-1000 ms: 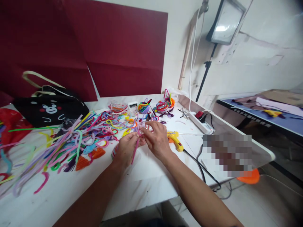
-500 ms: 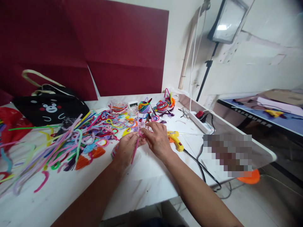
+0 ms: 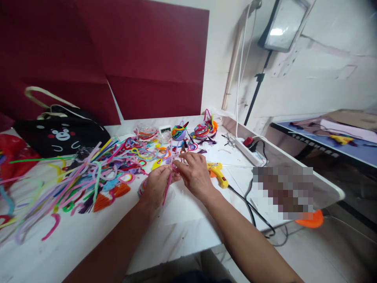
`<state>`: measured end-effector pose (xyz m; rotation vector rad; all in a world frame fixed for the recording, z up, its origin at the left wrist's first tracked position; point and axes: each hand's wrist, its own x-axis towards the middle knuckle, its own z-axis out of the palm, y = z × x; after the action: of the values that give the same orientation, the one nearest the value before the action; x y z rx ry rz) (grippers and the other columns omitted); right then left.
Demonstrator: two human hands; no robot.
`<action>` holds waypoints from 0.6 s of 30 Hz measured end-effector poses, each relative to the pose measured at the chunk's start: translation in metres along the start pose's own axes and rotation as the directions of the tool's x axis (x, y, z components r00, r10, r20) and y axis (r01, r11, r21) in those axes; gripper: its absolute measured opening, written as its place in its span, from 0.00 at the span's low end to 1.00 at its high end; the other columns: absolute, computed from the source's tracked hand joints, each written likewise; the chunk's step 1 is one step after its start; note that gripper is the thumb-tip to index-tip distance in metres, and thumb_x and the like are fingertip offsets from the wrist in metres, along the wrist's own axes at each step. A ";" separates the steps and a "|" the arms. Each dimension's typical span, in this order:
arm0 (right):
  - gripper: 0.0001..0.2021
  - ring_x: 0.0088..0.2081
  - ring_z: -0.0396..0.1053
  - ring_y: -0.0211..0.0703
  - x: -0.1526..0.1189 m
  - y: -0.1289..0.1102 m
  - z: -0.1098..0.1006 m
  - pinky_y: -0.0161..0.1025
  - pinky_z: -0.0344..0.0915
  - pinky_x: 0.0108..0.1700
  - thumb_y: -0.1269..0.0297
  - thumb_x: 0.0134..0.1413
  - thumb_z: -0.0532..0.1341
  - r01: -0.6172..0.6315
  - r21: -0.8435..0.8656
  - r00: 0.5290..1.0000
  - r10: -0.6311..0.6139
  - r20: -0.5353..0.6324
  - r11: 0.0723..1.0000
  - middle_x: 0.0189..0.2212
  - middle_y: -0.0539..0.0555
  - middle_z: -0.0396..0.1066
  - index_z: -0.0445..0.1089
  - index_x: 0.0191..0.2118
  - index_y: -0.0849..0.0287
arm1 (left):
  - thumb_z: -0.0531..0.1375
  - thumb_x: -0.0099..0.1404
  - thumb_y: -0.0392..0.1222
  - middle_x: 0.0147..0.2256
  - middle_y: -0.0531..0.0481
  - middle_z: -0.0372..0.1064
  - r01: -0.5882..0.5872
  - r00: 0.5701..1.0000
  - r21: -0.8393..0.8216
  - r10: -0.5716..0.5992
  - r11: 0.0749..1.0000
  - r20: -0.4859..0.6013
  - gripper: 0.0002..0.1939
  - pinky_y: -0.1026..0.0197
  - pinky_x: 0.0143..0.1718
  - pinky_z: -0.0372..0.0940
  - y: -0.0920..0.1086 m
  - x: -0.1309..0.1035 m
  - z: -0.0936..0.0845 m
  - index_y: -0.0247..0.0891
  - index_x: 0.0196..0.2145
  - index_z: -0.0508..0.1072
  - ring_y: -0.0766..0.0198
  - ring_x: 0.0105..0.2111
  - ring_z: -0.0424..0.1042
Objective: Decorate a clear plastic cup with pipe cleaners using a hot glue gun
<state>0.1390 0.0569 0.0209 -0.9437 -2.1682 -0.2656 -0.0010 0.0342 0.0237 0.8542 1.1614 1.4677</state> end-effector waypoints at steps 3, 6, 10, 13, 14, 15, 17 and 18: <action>0.14 0.54 0.61 0.52 0.000 -0.002 -0.002 0.50 0.54 0.53 0.64 0.65 0.56 -0.003 0.019 1.000 0.003 0.021 1.000 0.53 0.58 0.70 0.71 0.53 0.53 | 0.63 0.50 0.37 0.23 0.51 0.73 0.007 1.000 -0.004 -0.007 1.000 -0.016 0.02 0.64 0.30 0.68 0.001 0.001 0.000 0.36 0.23 0.74 0.65 0.24 0.72; 0.14 0.54 0.62 0.51 0.001 -0.004 -0.003 0.50 0.55 0.53 0.65 0.65 0.55 -0.029 0.094 0.999 0.027 0.018 0.995 0.54 0.58 0.70 0.71 0.53 0.54 | 0.62 0.51 0.35 0.22 0.51 0.73 0.012 0.999 -0.012 -0.012 1.000 -0.033 0.02 0.64 0.29 0.69 0.002 0.001 0.001 0.37 0.22 0.74 0.65 0.23 0.72; 0.13 0.52 0.65 0.48 0.002 -0.005 -0.003 0.46 0.59 0.52 0.66 0.65 0.55 -0.097 0.297 0.991 0.121 -0.064 0.950 0.51 0.58 0.71 0.70 0.53 0.56 | 0.61 0.52 0.32 0.21 0.50 0.72 0.016 0.998 -0.040 -0.018 0.999 -0.054 0.05 0.65 0.30 0.69 0.004 0.000 0.001 0.36 0.21 0.73 0.66 0.22 0.71; 0.12 0.51 0.67 0.46 0.003 -0.002 -0.004 0.44 0.62 0.52 0.66 0.65 0.56 -0.145 0.427 0.964 0.226 -0.143 0.892 0.47 0.58 0.73 0.71 0.50 0.56 | 0.61 0.53 0.30 0.21 0.50 0.72 0.019 0.998 -0.075 -0.024 0.997 -0.062 0.05 0.65 0.31 0.70 0.004 0.000 -0.001 0.34 0.21 0.73 0.67 0.22 0.71; 0.11 0.50 0.68 0.46 0.003 0.000 -0.006 0.44 0.63 0.52 0.66 0.64 0.56 -0.165 0.456 0.952 0.262 -0.158 0.875 0.46 0.57 0.73 0.72 0.49 0.56 | 0.60 0.53 0.30 0.21 0.50 0.72 0.020 0.998 -0.090 -0.026 0.996 -0.065 0.05 0.65 0.32 0.70 0.004 0.001 -0.002 0.34 0.21 0.74 0.67 0.23 0.71; 0.11 0.49 0.69 0.46 0.003 0.001 -0.008 0.44 0.64 0.52 0.67 0.64 0.56 -0.186 0.477 0.941 0.296 -0.166 0.859 0.45 0.57 0.73 0.72 0.48 0.56 | 0.60 0.54 0.29 0.21 0.50 0.71 0.021 0.997 -0.106 -0.029 0.994 -0.071 0.05 0.65 0.32 0.70 0.005 0.001 -0.002 0.33 0.22 0.74 0.67 0.23 0.72; 0.10 0.47 0.70 0.46 0.003 0.002 -0.014 0.43 0.65 0.51 0.68 0.62 0.57 -0.222 0.498 0.924 0.344 -0.168 0.838 0.43 0.58 0.73 0.72 0.47 0.57 | 0.60 0.55 0.29 0.21 0.50 0.71 0.023 0.996 -0.147 -0.036 0.989 -0.087 0.06 0.65 0.32 0.71 0.006 0.002 -0.002 0.33 0.22 0.73 0.67 0.23 0.71; 0.10 0.47 0.70 0.46 0.003 0.002 -0.018 0.43 0.66 0.50 0.68 0.62 0.58 -0.236 0.499 0.920 0.357 -0.162 0.834 0.43 0.58 0.74 0.72 0.46 0.58 | 0.60 0.56 0.29 0.21 0.50 0.71 0.024 0.995 -0.170 -0.040 0.985 -0.095 0.06 0.65 0.32 0.71 0.006 0.002 -0.002 0.33 0.22 0.73 0.68 0.23 0.71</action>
<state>0.1490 0.0521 0.0355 -0.8907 -1.7036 0.2789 -0.0053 0.0358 0.0291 0.6502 1.0993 1.5716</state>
